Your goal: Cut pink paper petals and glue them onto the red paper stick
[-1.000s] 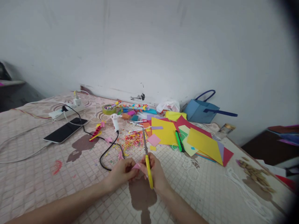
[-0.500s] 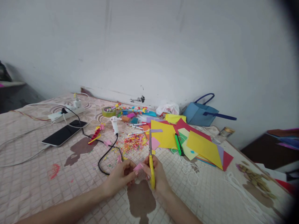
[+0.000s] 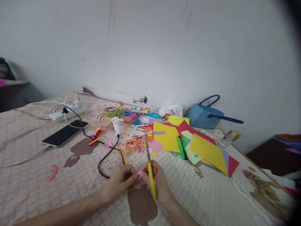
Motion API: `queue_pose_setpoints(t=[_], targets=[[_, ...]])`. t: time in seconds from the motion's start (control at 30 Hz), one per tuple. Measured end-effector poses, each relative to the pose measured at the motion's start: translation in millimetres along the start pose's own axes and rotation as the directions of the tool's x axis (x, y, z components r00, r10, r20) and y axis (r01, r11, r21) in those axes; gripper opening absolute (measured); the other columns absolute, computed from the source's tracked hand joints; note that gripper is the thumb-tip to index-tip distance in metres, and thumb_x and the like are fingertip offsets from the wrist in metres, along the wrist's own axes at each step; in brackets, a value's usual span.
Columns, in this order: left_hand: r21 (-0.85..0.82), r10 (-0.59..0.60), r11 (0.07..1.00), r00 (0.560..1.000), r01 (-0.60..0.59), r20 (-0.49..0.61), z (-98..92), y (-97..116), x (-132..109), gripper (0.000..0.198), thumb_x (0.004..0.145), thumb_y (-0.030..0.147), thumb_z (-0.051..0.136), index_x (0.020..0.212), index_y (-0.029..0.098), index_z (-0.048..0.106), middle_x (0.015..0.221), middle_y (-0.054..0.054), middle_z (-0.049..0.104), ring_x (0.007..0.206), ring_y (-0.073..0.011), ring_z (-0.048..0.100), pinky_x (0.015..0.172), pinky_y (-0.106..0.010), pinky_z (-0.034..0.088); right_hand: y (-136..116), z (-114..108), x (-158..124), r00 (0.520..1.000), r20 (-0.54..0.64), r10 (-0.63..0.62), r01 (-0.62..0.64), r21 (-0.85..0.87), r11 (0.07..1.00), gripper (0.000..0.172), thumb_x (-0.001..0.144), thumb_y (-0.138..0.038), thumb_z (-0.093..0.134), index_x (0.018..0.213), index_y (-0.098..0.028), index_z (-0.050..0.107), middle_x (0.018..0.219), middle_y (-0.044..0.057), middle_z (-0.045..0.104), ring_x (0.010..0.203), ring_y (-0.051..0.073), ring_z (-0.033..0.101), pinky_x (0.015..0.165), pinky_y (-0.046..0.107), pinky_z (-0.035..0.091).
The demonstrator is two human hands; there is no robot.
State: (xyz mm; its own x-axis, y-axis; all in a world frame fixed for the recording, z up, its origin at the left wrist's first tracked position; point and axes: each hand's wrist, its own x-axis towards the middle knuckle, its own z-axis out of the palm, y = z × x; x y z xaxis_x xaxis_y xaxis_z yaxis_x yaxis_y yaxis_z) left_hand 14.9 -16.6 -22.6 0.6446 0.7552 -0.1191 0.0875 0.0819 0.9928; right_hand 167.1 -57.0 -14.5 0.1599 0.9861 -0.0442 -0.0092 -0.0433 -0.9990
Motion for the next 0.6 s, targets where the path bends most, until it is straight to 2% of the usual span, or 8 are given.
queue_pose_setpoints(t=[0.27,0.47,0.6], targets=[[-0.059,0.049,0.997,0.999,-0.05,-0.019,-0.8,-3.8,0.9,0.036,0.078,0.05,0.055,0.07,0.015,0.048,0.058,0.002,0.052,0.051,-0.0088,0.05,0.05,-0.021,0.04,-0.7,2.0,1.0,1.0,0.015,0.002,-0.002,-0.007,1.0,0.034,0.06,-0.036,0.074,0.07,-0.019,0.046,0.056,-0.008,0.045,0.037,0.004,0.034,0.035,0.017,0.029],[-0.058,0.049,0.997,0.999,-0.05,-0.024,-1.0,0.2,0.4,0.036,0.077,0.049,0.057,0.069,0.015,0.05,0.058,0.002,0.053,0.051,-0.009,0.05,0.05,-0.021,0.04,-2.5,2.6,-0.9,1.0,-0.018,0.015,-0.016,-0.013,1.0,0.033,0.06,-0.032,0.075,0.071,-0.02,0.047,0.057,-0.008,0.045,0.038,0.005,0.036,0.033,0.017,0.03],[-0.059,0.061,0.996,0.998,-0.062,-0.029,-0.8,2.3,-1.2,0.034,0.077,0.047,0.057,0.068,0.014,0.051,0.056,0.002,0.053,0.05,-0.0089,0.049,0.049,-0.021,0.039,2.0,0.5,-1.1,1.0,-0.015,0.027,-0.026,0.045,0.999,0.034,0.061,-0.031,0.075,0.072,-0.019,0.045,0.057,-0.009,0.043,0.037,0.003,0.034,0.032,0.016,0.031]])
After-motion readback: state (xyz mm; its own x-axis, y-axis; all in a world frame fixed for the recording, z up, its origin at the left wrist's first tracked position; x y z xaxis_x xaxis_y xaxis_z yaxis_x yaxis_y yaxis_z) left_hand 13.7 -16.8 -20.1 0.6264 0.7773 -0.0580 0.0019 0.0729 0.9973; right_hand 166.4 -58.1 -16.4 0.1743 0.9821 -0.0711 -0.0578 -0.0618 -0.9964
